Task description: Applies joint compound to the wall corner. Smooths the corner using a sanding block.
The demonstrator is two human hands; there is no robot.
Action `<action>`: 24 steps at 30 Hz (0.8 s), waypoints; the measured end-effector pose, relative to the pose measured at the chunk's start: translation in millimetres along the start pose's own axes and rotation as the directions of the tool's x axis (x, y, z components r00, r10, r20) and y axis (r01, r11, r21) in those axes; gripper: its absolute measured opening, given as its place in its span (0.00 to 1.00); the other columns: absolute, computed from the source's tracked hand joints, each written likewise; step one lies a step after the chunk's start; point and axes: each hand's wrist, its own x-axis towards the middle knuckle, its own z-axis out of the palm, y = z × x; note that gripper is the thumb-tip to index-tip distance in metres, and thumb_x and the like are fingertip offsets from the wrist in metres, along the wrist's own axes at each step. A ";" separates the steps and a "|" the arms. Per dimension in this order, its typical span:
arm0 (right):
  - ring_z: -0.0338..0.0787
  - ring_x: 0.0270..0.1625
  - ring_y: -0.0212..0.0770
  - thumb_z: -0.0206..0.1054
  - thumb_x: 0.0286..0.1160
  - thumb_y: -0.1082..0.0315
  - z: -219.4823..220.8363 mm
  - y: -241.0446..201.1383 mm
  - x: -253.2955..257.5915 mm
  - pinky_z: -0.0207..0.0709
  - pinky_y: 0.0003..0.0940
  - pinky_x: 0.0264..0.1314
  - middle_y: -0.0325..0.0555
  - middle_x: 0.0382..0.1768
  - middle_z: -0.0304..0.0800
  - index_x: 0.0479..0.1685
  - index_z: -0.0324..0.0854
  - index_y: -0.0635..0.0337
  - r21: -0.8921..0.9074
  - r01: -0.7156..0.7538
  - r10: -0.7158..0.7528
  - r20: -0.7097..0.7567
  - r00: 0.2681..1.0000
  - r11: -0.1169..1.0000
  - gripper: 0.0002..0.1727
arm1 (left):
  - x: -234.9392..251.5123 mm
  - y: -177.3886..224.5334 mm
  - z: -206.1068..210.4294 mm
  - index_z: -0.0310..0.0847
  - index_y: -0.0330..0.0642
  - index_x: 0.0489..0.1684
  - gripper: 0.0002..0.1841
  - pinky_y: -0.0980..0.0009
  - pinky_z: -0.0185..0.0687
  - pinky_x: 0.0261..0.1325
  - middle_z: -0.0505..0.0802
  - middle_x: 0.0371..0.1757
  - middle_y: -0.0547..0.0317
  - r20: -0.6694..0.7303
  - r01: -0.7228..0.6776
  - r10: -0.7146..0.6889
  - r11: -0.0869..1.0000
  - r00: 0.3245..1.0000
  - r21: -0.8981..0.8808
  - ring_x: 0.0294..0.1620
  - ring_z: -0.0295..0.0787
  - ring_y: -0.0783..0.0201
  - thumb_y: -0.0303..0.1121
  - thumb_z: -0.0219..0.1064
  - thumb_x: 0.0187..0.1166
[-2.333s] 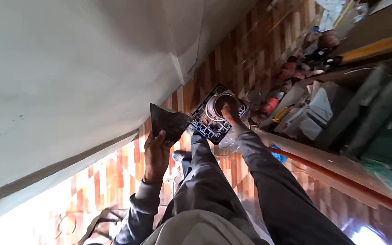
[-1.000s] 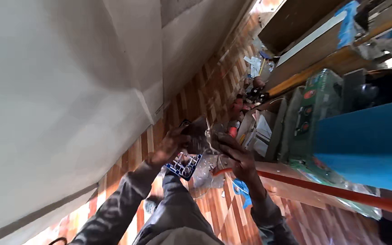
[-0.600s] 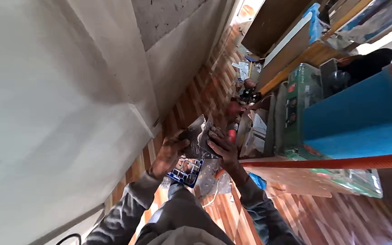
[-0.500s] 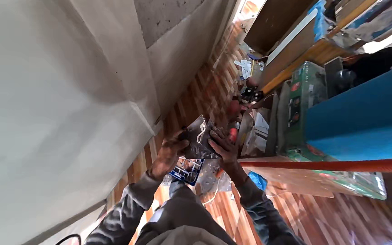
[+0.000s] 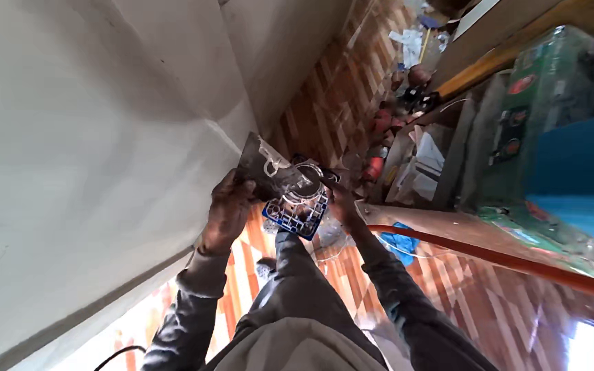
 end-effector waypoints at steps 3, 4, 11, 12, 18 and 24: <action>0.86 0.71 0.61 0.51 0.85 0.70 56.6 12.9 42.5 0.76 0.58 0.75 0.60 0.68 0.87 0.77 0.78 0.59 -0.263 -0.043 0.133 0.337 0.932 0.964 0.24 | -8.2 -14.8 -35.3 0.81 0.38 0.58 0.13 0.58 0.94 0.48 0.94 0.46 0.54 -0.103 0.063 -0.055 0.995 0.993 0.071 0.43 0.94 0.60 0.23 0.61 0.78; 0.84 0.73 0.62 0.52 0.85 0.70 75.3 18.4 57.2 0.74 0.60 0.75 0.62 0.69 0.85 0.78 0.77 0.59 -0.297 -0.058 0.178 0.398 0.900 0.953 0.24 | -11.9 -21.2 -45.3 0.81 0.37 0.59 0.14 0.59 0.94 0.49 0.95 0.46 0.55 -0.143 0.078 -0.066 0.994 0.988 0.077 0.43 0.94 0.60 0.23 0.61 0.78; 0.84 0.70 0.70 0.68 0.69 0.76 145.0 95.1 114.7 0.75 0.70 0.71 0.71 0.65 0.85 0.68 0.81 0.69 -0.294 -0.109 0.200 0.299 0.933 0.950 0.24 | -67.0 -63.6 -111.8 0.83 0.40 0.62 0.16 0.60 0.93 0.53 0.95 0.49 0.55 -0.364 0.058 -0.061 0.998 0.930 -0.020 0.46 0.94 0.62 0.25 0.68 0.76; 0.83 0.70 0.71 0.69 0.69 0.77 141.9 93.5 115.1 0.74 0.71 0.71 0.73 0.64 0.85 0.68 0.81 0.71 -0.336 -0.089 0.213 0.352 0.911 0.938 0.24 | -75.6 -66.9 -118.6 0.83 0.40 0.61 0.15 0.59 0.93 0.53 0.95 0.49 0.54 -0.381 0.058 -0.063 0.998 0.922 -0.024 0.46 0.94 0.61 0.26 0.69 0.76; 0.85 0.69 0.68 0.55 0.87 0.69 116.9 51.1 83.4 0.74 0.63 0.74 0.72 0.64 0.85 0.76 0.74 0.69 -0.317 -0.082 0.195 0.344 0.918 0.945 0.23 | -110.7 -84.1 -135.8 0.81 0.37 0.61 0.14 0.58 0.93 0.52 0.95 0.48 0.53 -0.429 0.071 -0.076 0.997 0.900 -0.027 0.45 0.95 0.60 0.23 0.60 0.80; 0.90 0.54 0.69 0.62 0.83 0.58 83.5 28.8 68.8 0.78 0.71 0.55 0.70 0.46 0.91 0.50 0.87 0.70 -0.420 -0.159 0.289 0.268 0.919 0.893 0.20 | -121.1 -80.7 -130.3 0.82 0.36 0.59 0.14 0.59 0.94 0.49 0.95 0.46 0.51 -0.440 0.063 -0.082 0.996 0.894 -0.057 0.42 0.95 0.60 0.22 0.60 0.79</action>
